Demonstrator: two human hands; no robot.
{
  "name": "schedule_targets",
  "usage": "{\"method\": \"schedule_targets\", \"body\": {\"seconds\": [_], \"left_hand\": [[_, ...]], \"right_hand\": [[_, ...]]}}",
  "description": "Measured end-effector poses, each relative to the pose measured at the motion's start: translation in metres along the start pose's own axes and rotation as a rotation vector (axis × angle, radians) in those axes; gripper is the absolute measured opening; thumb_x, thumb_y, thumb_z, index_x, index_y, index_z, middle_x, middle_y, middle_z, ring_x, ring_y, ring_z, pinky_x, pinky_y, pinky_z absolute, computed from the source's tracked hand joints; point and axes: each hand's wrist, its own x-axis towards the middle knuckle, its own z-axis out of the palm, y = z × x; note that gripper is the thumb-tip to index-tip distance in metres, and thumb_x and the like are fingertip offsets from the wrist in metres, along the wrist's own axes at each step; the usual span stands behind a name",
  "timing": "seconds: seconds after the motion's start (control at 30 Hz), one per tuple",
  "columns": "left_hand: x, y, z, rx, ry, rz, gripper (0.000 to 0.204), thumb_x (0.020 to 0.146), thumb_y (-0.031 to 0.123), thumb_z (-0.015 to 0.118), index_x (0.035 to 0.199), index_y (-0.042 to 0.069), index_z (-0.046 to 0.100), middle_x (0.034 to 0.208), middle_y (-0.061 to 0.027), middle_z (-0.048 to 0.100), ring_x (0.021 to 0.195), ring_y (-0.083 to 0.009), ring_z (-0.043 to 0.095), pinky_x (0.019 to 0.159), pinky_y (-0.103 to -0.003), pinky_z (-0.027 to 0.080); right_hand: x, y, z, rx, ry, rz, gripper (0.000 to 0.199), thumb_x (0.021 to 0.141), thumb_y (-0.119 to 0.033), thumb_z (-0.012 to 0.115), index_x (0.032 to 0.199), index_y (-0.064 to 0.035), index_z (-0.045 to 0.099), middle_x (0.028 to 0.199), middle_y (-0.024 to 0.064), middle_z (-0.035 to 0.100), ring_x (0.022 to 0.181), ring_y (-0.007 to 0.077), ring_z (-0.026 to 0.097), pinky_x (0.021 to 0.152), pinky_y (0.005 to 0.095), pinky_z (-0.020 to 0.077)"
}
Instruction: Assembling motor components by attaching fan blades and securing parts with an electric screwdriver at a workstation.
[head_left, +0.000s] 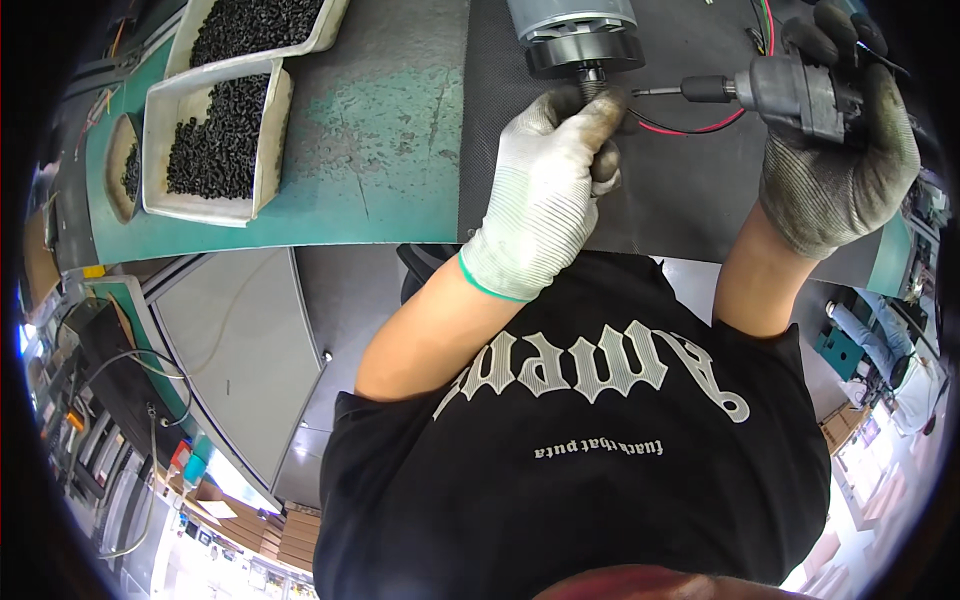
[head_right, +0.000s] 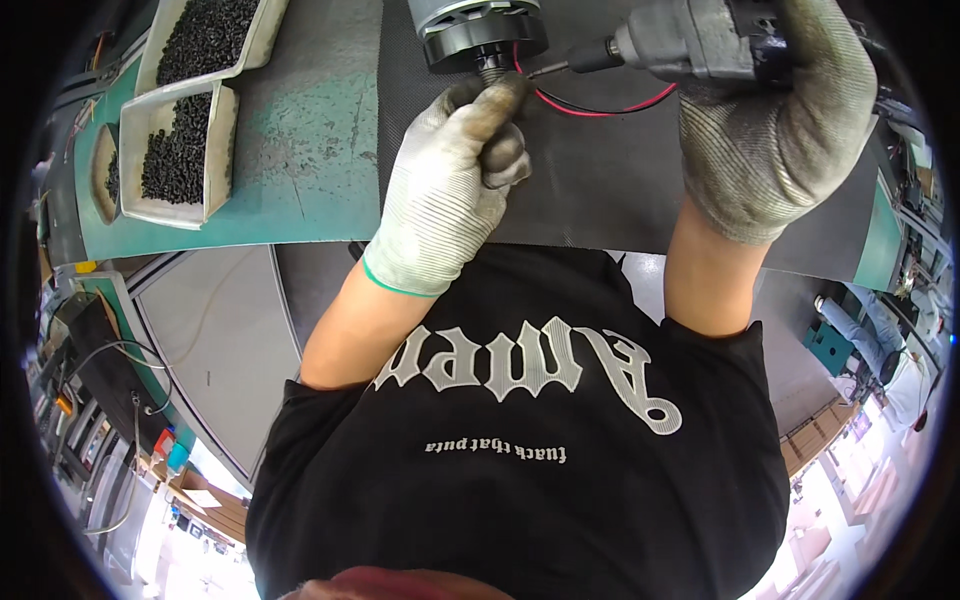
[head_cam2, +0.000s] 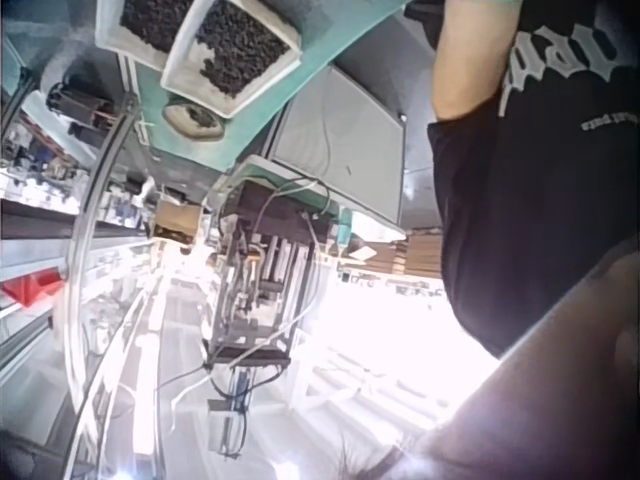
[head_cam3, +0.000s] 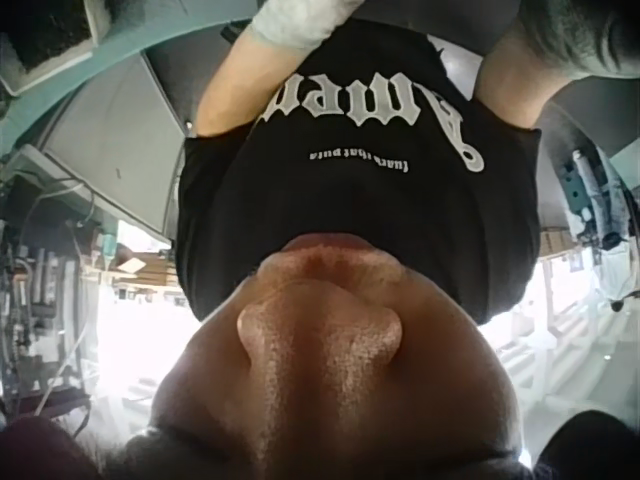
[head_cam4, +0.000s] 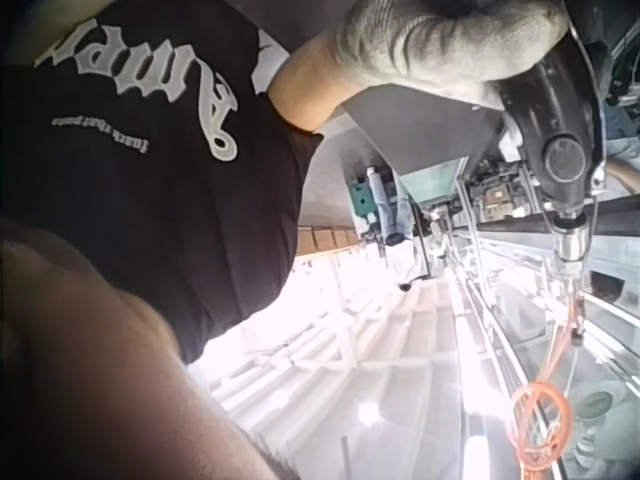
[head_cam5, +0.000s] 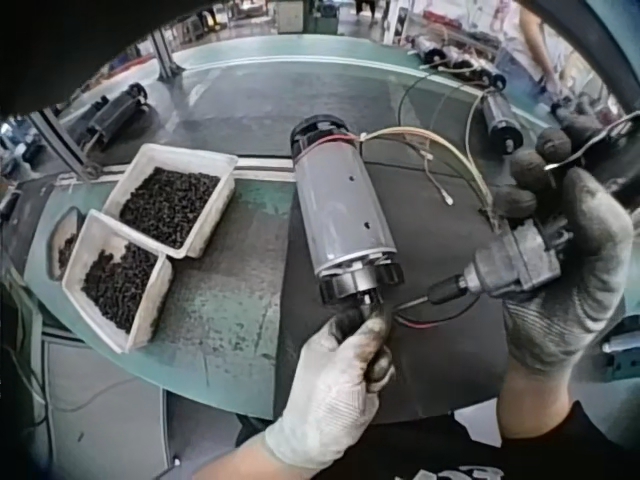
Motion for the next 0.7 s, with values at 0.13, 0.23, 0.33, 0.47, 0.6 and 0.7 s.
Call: {"method": "schedule_targets", "body": {"seconds": [0.13,0.23,0.33,0.47,0.6,0.7], "left_hand": [[0.0,0.001,0.009,0.167,0.209,0.025,0.023,0.096,0.019,0.055,0.108,-0.001,0.055,0.071,-0.002,0.056,0.06,-0.0082,0.052,0.059,-0.022,0.042],[0.002,0.002,0.006,-0.225,0.139,0.033,0.017,0.096,0.011,0.055,0.108,-0.001,0.054,0.081,-0.0024,0.057,0.064,-0.0089,0.055,0.06,-0.022,0.046],[0.007,0.0,0.003,0.094,0.185,0.068,0.024,0.092,0.011,0.061,0.109,-0.003,0.052,0.086,-0.0069,0.062,0.066,-0.0111,0.058,0.062,-0.023,0.048],[0.003,-0.003,0.01,0.132,0.292,0.138,0.024,0.088,0.009,0.067,0.103,-0.005,0.055,0.085,-0.011,0.065,0.06,-0.0121,0.06,0.057,-0.024,0.051],[0.002,-0.001,0.011,0.15,0.338,0.132,0.025,0.085,0.005,0.069,0.102,-0.007,0.054,0.085,-0.0121,0.065,0.064,-0.0143,0.065,0.057,-0.024,0.054],[0.004,-0.004,0.011,0.172,0.341,0.153,0.025,0.086,0.005,0.069,0.102,-0.007,0.054,0.085,-0.0126,0.066,0.064,-0.0149,0.065,0.057,-0.024,0.054]], "right_hand": [[0.002,-0.004,0.014,-0.056,-0.025,-0.039,0.037,0.084,-0.004,0.056,0.119,0.008,0.052,0.112,0.0238,0.058,0.098,0.0323,0.059,0.082,0.0409,0.0519],[0.003,0.002,0.012,-0.106,-0.034,-0.066,0.036,0.084,-0.003,0.056,0.118,0.0082,0.052,0.112,0.0242,0.058,0.098,0.0323,0.06,0.082,0.0405,0.0522],[0.007,0.008,0.009,-0.148,-0.059,-0.103,0.036,0.084,-0.003,0.056,0.118,0.0084,0.053,0.111,0.0245,0.058,0.098,0.0323,0.06,0.082,0.0402,0.0525],[0.005,0.002,0.012,-0.197,-0.085,-0.15,0.034,0.084,-0.002,0.055,0.117,0.0086,0.053,0.111,0.0249,0.058,0.097,0.0323,0.06,0.081,0.0397,0.053],[0.005,0.004,0.019,-0.24,-0.107,-0.186,0.033,0.084,-0.002,0.055,0.116,0.0089,0.054,0.111,0.0254,0.059,0.097,0.0323,0.061,0.081,0.0392,0.0534],[0.0,0.0,0.027,-0.267,-0.129,-0.21,0.033,0.084,-0.001,0.054,0.115,0.0091,0.055,0.111,0.0257,0.059,0.096,0.0322,0.061,0.08,0.0389,0.0537]]}}
